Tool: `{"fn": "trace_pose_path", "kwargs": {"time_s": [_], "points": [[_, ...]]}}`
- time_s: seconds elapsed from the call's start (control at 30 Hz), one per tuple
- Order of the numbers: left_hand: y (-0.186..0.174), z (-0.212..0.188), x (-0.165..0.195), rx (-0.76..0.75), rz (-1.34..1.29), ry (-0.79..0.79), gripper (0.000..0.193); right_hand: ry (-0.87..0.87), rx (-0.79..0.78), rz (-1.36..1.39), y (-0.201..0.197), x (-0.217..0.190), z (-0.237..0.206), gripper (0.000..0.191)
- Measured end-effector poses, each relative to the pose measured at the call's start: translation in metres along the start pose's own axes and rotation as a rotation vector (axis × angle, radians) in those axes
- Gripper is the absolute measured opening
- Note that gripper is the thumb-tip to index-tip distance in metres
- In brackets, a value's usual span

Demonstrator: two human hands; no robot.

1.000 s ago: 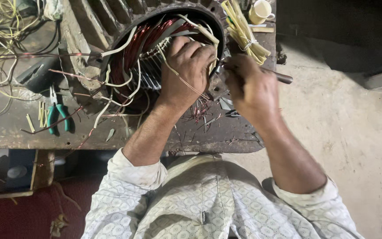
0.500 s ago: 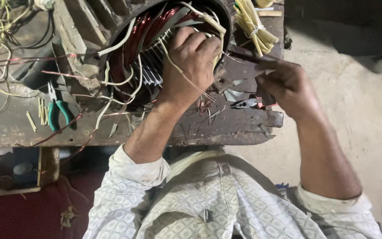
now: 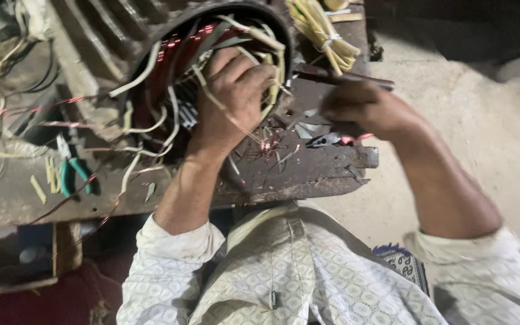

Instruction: The person works on a motor stator, inserting and adjusting insulated copper wires into slots using pliers and a wooden stick. They cut and trim wire ends and manipulate the winding structure throughout the clip.

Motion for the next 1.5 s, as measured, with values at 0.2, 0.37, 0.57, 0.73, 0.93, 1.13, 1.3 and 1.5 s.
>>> {"fn": "trace_pose_path", "kwargs": {"time_s": [0.2, 0.37, 0.57, 0.73, 0.93, 1.13, 1.3, 1.5], "points": [[-0.006, 0.001, 0.001, -0.022, -0.011, 0.005, 0.005, -0.034, 0.011, 0.108, 0.022, -0.027, 0.015, 0.031], [-0.008, 0.007, 0.003, -0.074, -0.004, 0.008, 0.007, -0.016, -0.036, 0.126, 0.041, -0.024, 0.044, 0.029], [-0.01, 0.001, -0.001, -0.037, -0.038, 0.049, 0.008, 0.004, -0.016, 0.123, 0.023, 0.019, 0.01, 0.026], [-0.006, 0.002, -0.002, -0.077, -0.015, 0.043, 0.011, -0.077, 0.01, 0.286, 0.028, -0.012, 0.007, 0.032], [-0.014, 0.007, 0.009, -0.053, 0.083, 0.091, 0.008, -0.153, -0.002, 0.204, 0.06, -0.046, 0.025, 0.019], [-0.01, -0.002, -0.003, -0.106, -0.066, 0.022, 0.017, 0.057, 0.014, 0.289, 0.021, 0.014, -0.015, 0.025], [-0.016, 0.002, 0.002, -0.043, 0.009, 0.077, 0.006, -0.037, -0.027, 0.534, 0.043, -0.001, 0.025, 0.024], [-0.015, 0.006, 0.004, -0.088, -0.018, 0.048, 0.005, -0.063, -0.135, 0.415, 0.069, -0.001, 0.035, 0.016]]}}
Point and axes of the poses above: each hand's wrist, its own z-axis towards the middle knuckle, its own y-axis out of the palm, x = y × z, the point moved 10 cm from there along z, towards the middle knuckle, and after that the axes turned 10 degrees about z, right-handed, at the moved point
